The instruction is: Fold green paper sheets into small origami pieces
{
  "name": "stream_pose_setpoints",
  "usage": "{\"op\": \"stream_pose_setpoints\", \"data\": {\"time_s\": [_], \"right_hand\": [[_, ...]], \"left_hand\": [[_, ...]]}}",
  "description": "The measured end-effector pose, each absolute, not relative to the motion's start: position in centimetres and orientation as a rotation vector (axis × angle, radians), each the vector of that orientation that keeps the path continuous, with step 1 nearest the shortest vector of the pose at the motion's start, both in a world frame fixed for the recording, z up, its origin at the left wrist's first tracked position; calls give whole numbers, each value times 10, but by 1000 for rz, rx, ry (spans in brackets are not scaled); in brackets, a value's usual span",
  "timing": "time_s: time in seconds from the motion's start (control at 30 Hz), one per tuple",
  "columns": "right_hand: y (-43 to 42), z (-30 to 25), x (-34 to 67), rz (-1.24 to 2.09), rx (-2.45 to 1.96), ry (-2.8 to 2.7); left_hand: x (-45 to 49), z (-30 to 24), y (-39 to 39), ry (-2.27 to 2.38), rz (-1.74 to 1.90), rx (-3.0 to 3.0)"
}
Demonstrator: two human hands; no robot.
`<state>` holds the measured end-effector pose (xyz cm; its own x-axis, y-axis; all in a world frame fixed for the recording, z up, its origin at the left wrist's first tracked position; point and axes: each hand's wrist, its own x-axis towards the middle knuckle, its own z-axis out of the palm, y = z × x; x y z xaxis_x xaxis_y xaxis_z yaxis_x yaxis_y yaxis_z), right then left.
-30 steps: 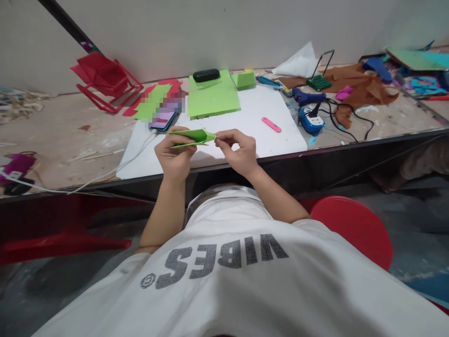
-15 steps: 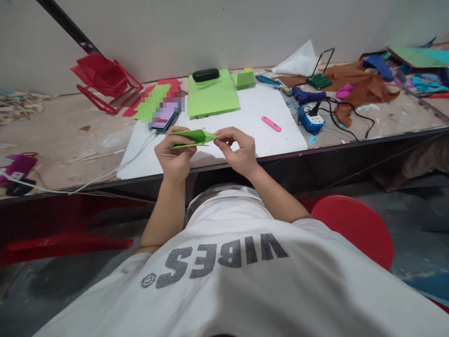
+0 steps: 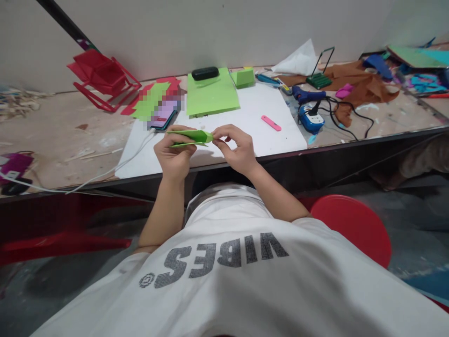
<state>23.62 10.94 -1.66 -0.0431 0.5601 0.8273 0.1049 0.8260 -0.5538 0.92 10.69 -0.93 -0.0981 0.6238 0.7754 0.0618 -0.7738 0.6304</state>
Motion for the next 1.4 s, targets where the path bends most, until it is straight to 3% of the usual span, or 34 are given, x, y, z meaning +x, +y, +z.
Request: {"op": "stream_pose_setpoints", "data": {"time_s": [1.4], "right_hand": [[111, -24, 235, 413, -692, -1523]], "left_hand": [[12, -22, 109, 877, 1892, 1808]]}}
